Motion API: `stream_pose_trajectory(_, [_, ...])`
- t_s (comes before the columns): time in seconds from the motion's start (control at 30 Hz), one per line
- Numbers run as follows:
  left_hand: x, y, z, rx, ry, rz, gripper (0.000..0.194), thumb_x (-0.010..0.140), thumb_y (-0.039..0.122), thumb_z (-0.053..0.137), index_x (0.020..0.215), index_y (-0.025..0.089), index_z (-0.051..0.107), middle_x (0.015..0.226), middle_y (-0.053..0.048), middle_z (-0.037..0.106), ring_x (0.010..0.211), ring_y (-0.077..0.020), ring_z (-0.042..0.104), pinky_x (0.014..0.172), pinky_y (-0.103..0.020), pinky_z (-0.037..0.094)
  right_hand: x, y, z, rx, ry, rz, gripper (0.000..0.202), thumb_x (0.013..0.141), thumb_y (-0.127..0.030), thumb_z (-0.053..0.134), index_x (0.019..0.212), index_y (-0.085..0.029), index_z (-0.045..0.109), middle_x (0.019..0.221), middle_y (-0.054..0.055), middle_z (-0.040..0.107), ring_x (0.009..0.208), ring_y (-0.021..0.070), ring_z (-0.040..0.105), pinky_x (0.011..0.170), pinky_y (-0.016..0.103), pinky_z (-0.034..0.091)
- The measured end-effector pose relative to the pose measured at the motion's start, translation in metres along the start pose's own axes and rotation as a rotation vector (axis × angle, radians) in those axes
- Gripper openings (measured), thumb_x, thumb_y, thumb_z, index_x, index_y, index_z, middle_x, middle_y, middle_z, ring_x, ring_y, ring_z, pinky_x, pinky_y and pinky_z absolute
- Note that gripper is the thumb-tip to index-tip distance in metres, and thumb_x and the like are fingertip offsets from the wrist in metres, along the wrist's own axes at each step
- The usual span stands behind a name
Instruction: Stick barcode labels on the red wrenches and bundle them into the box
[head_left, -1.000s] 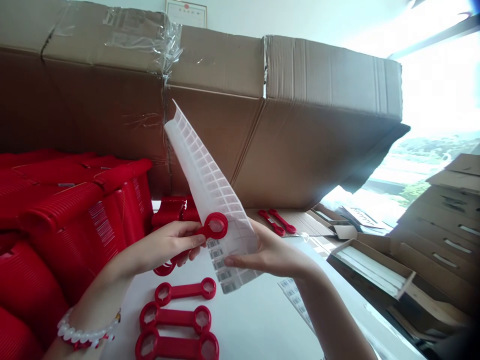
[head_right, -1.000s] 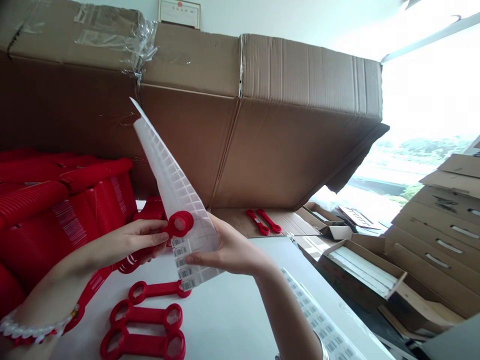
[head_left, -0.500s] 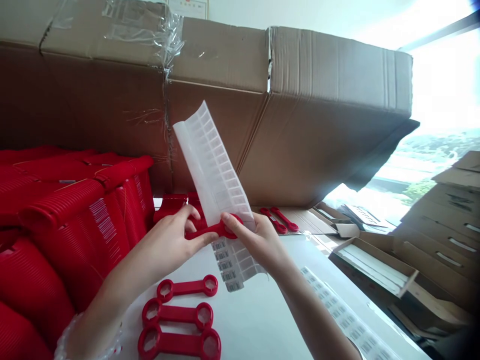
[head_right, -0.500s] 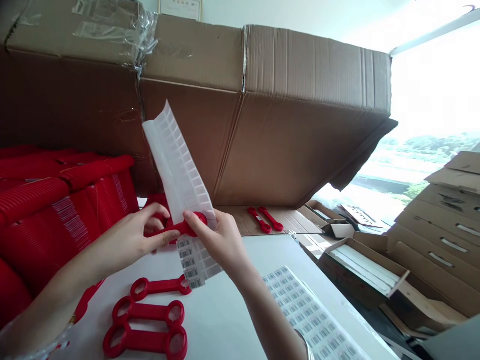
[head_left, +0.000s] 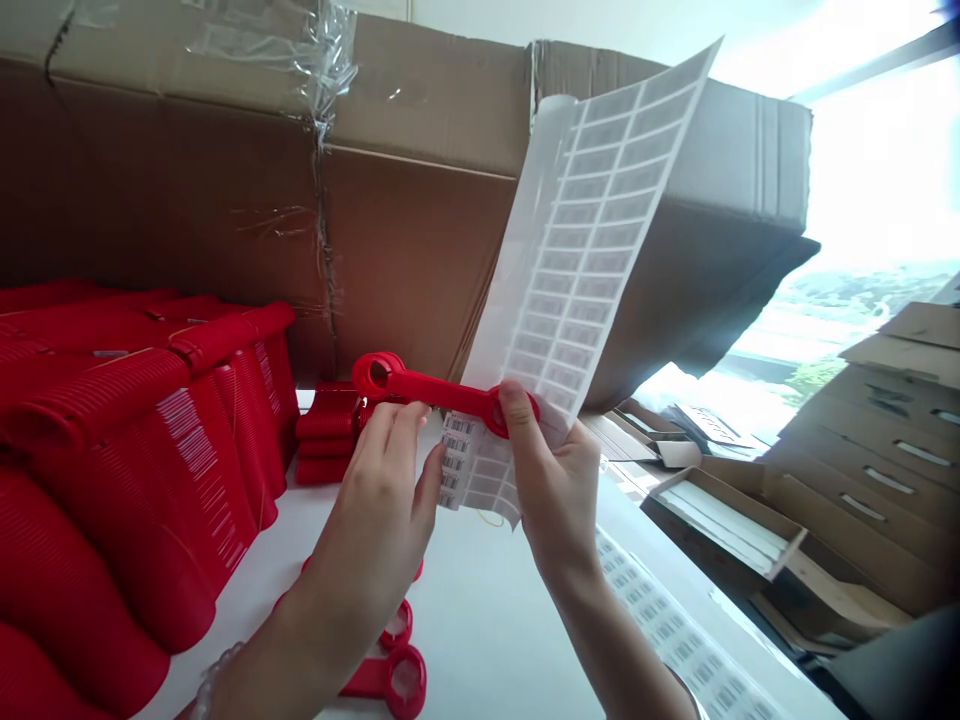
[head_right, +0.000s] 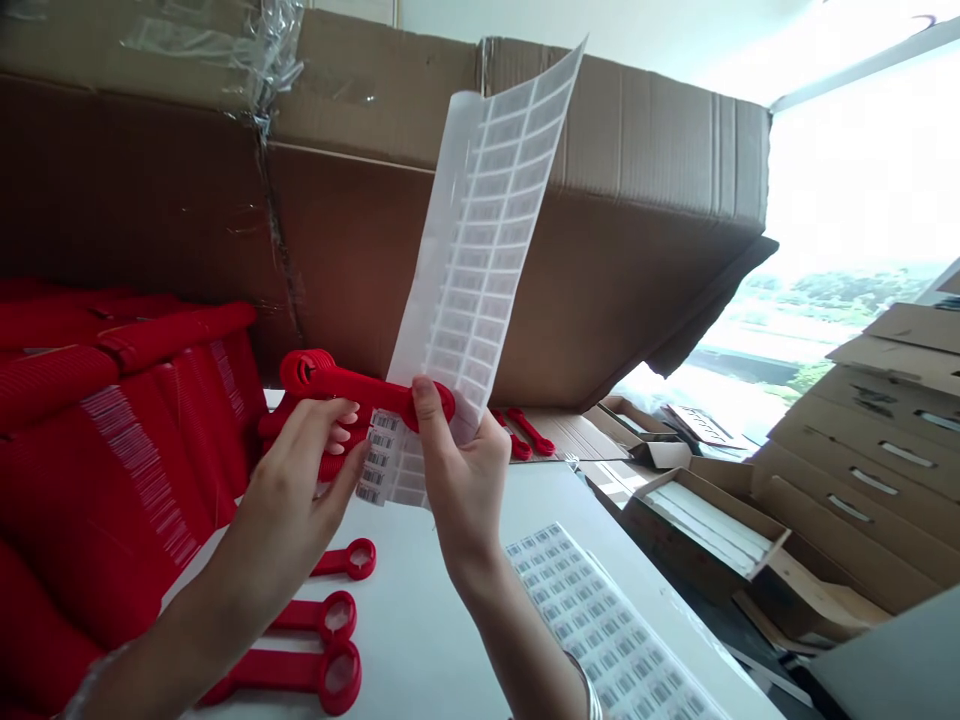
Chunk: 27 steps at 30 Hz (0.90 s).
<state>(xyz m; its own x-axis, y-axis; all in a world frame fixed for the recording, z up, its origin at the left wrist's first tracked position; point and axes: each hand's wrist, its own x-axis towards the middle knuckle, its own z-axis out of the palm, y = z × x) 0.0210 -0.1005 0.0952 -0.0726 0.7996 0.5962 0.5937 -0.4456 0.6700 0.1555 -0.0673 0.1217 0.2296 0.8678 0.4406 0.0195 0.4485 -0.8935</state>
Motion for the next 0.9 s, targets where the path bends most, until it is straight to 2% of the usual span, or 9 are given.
stream_pose_trajectory(0.13, [0.002, -0.002, -0.003, -0.137, -0.085, -0.08, 0.014, 0.102, 0.03, 0.049, 0.112, 0.026, 0.058, 0.109, -0.003, 0.065, 0.1, -0.019, 0.064, 0.078, -0.03, 0.053, -0.005, -0.001, 0.003, -0.022, 0.018, -0.037, 0.037, 0.084, -0.059, 0.073, 0.08, -0.022, 0.07, 0.078, 0.004, 0.072, 0.073, 0.0225, 0.07, 0.061, 0.034, 0.06])
stream_pose_trajectory(0.23, [0.001, 0.003, -0.005, -0.188, -0.085, -0.133, 0.011, 0.1, 0.031, 0.052, 0.108, 0.026, 0.059, 0.105, -0.001, 0.063, 0.098, -0.0181, 0.063, 0.081, -0.03, 0.052, -0.006, 0.001, 0.005, -0.058, 0.036, -0.082, 0.037, 0.085, -0.058, 0.073, 0.079, -0.021, 0.07, 0.074, 0.003, 0.07, 0.07, 0.0198, 0.068, 0.058, 0.031, 0.056])
stream_pose_trajectory(0.47, [0.005, 0.0, -0.004, -0.286, -0.083, -0.296, 0.022, 0.097, 0.047, 0.058, 0.099, 0.025, 0.059, 0.099, -0.001, 0.063, 0.089, -0.0177, 0.062, 0.075, -0.03, 0.051, -0.006, 0.008, 0.007, -0.11, 0.003, -0.196, 0.033, 0.087, -0.052, 0.074, 0.076, -0.021, 0.07, 0.069, 0.0, 0.068, 0.064, 0.0153, 0.063, 0.056, 0.028, 0.051])
stream_pose_trajectory(0.67, [0.011, -0.008, -0.004, -0.409, -0.122, -0.402, 0.025, 0.091, 0.049, 0.066, 0.095, 0.024, 0.063, 0.087, 0.0, 0.063, 0.084, -0.0184, 0.061, 0.071, -0.029, 0.052, -0.006, 0.015, 0.007, -0.137, -0.024, -0.184, 0.032, 0.087, -0.053, 0.073, 0.081, -0.021, 0.071, 0.073, 0.001, 0.069, 0.065, 0.0171, 0.064, 0.055, 0.029, 0.051])
stream_pose_trajectory(0.73, [0.008, -0.008, -0.002, -0.357, -0.095, -0.347, 0.02, 0.093, 0.044, 0.064, 0.094, 0.025, 0.064, 0.087, 0.0, 0.064, 0.082, -0.018, 0.062, 0.071, -0.029, 0.053, -0.004, 0.017, 0.008, -0.142, -0.027, -0.172, 0.033, 0.087, -0.053, 0.073, 0.081, -0.021, 0.07, 0.073, 0.001, 0.069, 0.066, 0.0171, 0.063, 0.056, 0.029, 0.05])
stream_pose_trajectory(0.83, [-0.001, 0.0, 0.002, -0.203, -0.001, -0.084, 0.009, 0.096, 0.03, 0.058, 0.093, 0.024, 0.063, 0.09, -0.001, 0.065, 0.083, -0.0167, 0.063, 0.078, -0.029, 0.053, 0.001, 0.019, 0.008, -0.118, -0.034, -0.118, 0.035, 0.085, -0.054, 0.074, 0.075, -0.021, 0.066, 0.069, 0.0, 0.066, 0.065, 0.0166, 0.061, 0.057, 0.028, 0.049])
stream_pose_trajectory(0.9, [-0.008, 0.008, 0.001, -0.156, 0.002, 0.037, 0.008, 0.096, 0.026, 0.056, 0.092, 0.024, 0.063, 0.089, -0.001, 0.065, 0.081, -0.0156, 0.062, 0.079, -0.029, 0.053, 0.006, 0.021, 0.007, -0.089, -0.029, -0.073, 0.038, 0.084, -0.055, 0.074, 0.071, -0.021, 0.064, 0.068, 0.0, 0.065, 0.064, 0.0166, 0.06, 0.057, 0.028, 0.049])
